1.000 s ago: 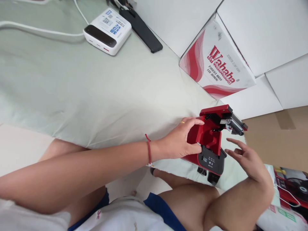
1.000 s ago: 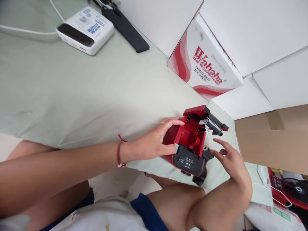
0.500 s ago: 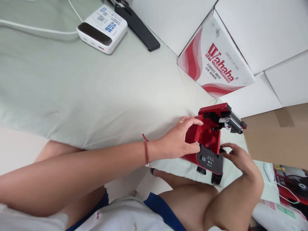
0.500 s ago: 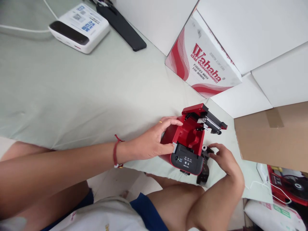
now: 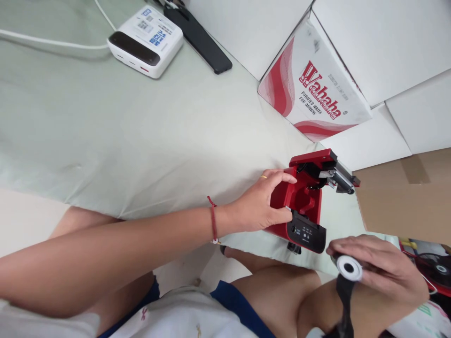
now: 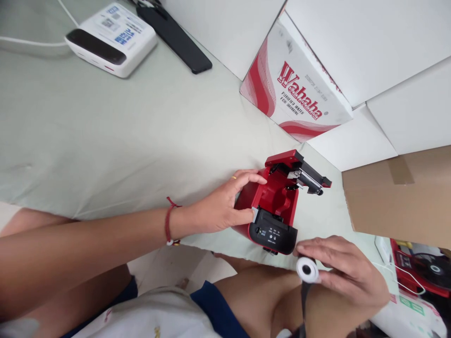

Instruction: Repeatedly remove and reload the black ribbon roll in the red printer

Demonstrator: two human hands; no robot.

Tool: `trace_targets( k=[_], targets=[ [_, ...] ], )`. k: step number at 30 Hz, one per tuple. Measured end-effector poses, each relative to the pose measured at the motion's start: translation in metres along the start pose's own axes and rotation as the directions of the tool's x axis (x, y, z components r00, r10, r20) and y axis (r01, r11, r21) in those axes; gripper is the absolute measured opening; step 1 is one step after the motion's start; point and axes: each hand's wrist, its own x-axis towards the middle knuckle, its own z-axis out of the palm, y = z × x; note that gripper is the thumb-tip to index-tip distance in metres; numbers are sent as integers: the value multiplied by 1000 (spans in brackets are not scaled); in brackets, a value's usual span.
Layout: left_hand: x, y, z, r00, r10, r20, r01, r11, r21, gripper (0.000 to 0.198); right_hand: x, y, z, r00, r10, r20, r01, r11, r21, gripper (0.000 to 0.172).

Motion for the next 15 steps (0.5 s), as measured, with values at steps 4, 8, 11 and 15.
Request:
trace_targets(
  k=[4, 8, 11, 15],
  targets=[
    [0, -1, 0, 1000, 3, -7, -3, 1000, -7, 57, 50, -34, 20, 943, 180, -279, -227, 963, -145, 40],
    [0, 0, 0, 1000, 10, -8, -10, 1000, -5, 57, 92, -44, 35, 903, 248, -351, -343, 908, -239, 43],
    [-1, 2, 0, 1000, 9, -2, -9, 1000, 8, 57, 105, -35, 39, 915, 327, -235, -385, 881, -275, 48],
    [-2, 2, 1, 1000, 7, -21, -7, 1000, 2, 57, 113, -21, 39, 909, 396, -128, -416, 860, -295, 52]
  ],
)
